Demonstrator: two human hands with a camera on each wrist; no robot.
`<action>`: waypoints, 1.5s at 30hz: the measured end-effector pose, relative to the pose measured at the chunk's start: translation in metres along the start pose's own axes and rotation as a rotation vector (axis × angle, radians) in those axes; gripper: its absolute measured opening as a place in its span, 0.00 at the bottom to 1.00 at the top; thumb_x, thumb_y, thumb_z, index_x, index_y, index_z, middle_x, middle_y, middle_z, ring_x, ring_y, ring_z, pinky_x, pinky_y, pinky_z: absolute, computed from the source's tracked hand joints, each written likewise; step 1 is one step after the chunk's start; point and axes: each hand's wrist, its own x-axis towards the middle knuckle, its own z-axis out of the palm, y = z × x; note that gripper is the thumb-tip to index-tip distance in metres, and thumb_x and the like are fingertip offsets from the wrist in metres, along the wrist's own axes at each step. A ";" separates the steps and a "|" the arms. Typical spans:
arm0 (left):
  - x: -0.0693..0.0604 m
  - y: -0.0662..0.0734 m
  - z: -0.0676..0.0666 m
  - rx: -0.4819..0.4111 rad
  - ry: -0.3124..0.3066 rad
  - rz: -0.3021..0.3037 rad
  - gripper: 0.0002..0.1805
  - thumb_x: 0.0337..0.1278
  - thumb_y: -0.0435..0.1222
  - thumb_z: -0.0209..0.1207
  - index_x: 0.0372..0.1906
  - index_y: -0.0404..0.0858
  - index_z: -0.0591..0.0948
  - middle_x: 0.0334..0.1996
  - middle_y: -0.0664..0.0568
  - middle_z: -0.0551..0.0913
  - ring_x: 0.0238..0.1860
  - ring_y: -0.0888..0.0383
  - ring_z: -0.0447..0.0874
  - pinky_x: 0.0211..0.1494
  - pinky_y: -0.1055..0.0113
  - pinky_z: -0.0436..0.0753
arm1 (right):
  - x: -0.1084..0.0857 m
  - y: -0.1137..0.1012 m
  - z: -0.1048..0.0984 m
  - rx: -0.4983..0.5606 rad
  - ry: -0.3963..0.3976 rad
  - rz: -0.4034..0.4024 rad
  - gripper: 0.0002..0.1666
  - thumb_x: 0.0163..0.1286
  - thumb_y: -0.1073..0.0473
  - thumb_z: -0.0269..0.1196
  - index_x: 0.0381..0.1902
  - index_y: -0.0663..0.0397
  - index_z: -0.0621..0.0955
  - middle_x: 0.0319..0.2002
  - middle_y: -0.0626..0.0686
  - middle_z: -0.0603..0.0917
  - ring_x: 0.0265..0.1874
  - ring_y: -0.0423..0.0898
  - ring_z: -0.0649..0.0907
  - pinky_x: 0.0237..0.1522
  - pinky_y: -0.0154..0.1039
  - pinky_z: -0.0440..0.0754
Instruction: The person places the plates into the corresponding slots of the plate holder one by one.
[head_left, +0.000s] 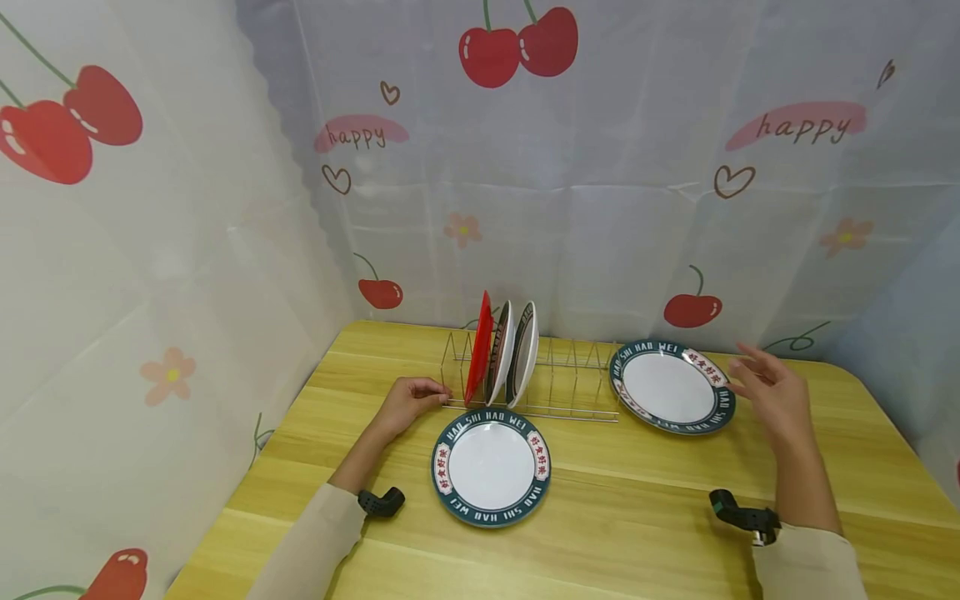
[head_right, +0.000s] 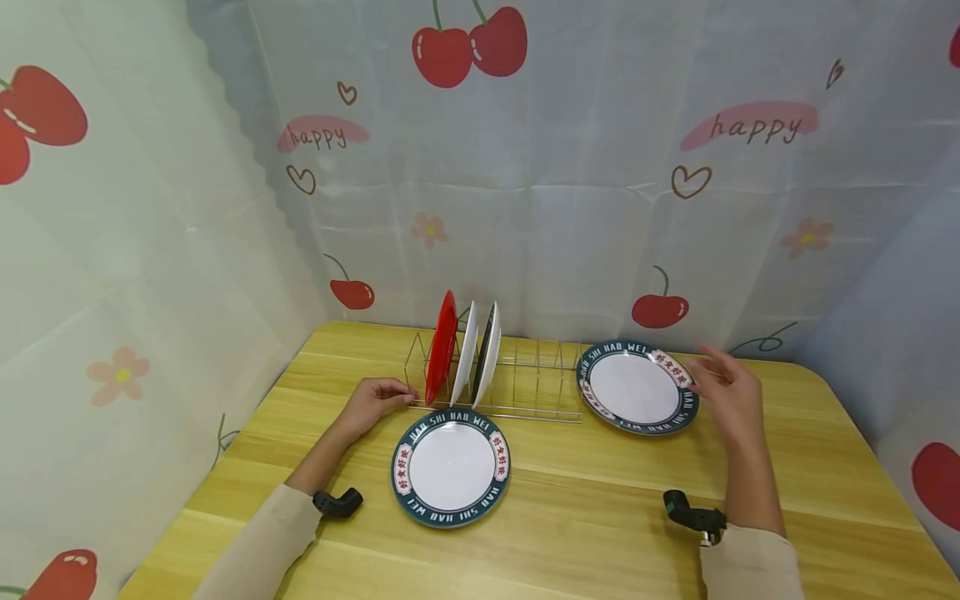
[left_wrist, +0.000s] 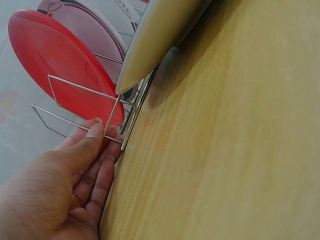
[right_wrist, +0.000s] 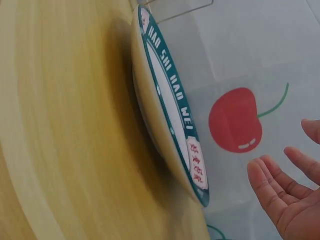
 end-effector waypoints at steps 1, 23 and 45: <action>0.000 0.000 0.000 0.003 0.000 0.000 0.06 0.63 0.28 0.66 0.43 0.33 0.89 0.41 0.47 0.90 0.46 0.52 0.87 0.50 0.73 0.82 | 0.000 0.002 -0.001 -0.019 0.003 0.009 0.36 0.77 0.49 0.60 0.76 0.58 0.67 0.44 0.34 0.76 0.37 0.24 0.80 0.38 0.22 0.81; -0.002 0.000 0.002 -0.001 0.002 0.000 0.07 0.63 0.27 0.65 0.43 0.31 0.89 0.41 0.47 0.90 0.48 0.48 0.87 0.51 0.74 0.82 | 0.012 0.042 -0.008 -0.318 -0.188 0.127 0.44 0.77 0.51 0.58 0.77 0.72 0.55 0.65 0.82 0.67 0.51 0.67 0.81 0.31 0.24 0.79; 0.000 0.002 0.000 -0.001 -0.006 0.010 0.07 0.64 0.27 0.65 0.44 0.31 0.88 0.41 0.46 0.90 0.47 0.48 0.87 0.50 0.73 0.82 | 0.011 0.035 -0.014 0.127 -0.532 0.225 0.46 0.77 0.67 0.53 0.80 0.58 0.38 0.74 0.77 0.40 0.39 0.40 0.81 0.46 0.31 0.84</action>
